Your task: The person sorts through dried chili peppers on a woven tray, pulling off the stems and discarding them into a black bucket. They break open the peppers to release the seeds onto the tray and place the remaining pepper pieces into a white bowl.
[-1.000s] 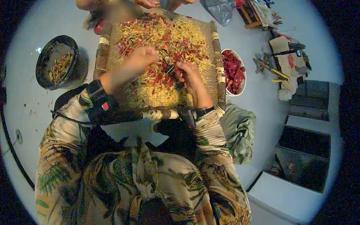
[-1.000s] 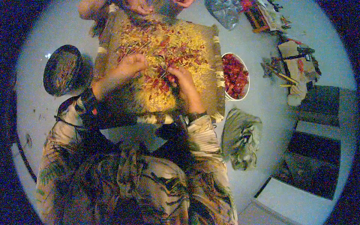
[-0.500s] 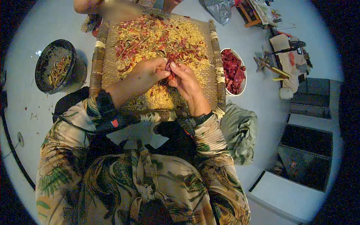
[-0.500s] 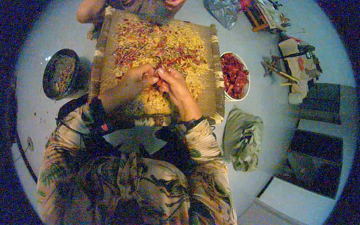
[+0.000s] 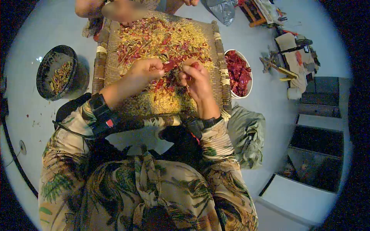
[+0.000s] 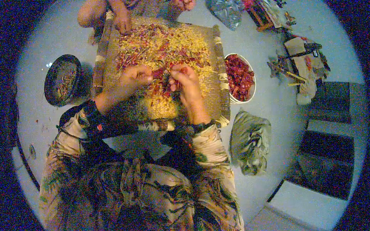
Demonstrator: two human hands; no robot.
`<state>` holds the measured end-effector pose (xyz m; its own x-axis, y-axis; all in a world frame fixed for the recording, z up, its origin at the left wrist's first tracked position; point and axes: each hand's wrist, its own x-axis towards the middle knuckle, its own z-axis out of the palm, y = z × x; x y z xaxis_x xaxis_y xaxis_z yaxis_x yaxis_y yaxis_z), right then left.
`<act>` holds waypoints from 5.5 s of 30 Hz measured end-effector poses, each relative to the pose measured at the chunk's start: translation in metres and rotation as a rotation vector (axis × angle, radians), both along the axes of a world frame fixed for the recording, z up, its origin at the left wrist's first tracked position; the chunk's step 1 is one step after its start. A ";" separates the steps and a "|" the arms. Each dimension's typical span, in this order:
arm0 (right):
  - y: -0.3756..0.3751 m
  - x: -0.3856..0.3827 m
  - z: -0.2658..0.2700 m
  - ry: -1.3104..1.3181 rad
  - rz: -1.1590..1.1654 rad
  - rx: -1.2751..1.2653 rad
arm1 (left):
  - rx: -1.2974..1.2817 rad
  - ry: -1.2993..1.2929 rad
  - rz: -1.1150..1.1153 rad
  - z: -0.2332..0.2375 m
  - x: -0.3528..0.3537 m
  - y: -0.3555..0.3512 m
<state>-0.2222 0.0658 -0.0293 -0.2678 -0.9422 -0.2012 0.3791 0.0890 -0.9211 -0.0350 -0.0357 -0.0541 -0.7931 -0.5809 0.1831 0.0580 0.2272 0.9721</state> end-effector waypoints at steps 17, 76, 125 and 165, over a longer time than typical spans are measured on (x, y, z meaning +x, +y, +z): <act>0.003 0.020 0.001 1.020 0.178 -0.184 | -0.388 -0.094 0.021 0.014 0.003 0.009; -0.002 0.005 -0.009 -0.466 -0.167 0.002 | -0.227 -0.615 1.009 -0.061 0.313 -0.170; 0.021 -0.131 -0.007 -0.326 -0.506 -0.259 | -0.484 -0.090 0.230 0.029 -0.006 0.046; 0.001 -0.031 -0.051 0.390 0.178 0.390 | -0.279 -0.140 0.346 0.040 0.024 0.002</act>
<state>-0.2532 0.0667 -0.0807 -0.2362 -0.8553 -0.4611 -0.0336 0.4815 -0.8758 -0.0108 -0.0341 -0.0137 -0.5897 -0.7596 0.2744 -0.1948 0.4636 0.8644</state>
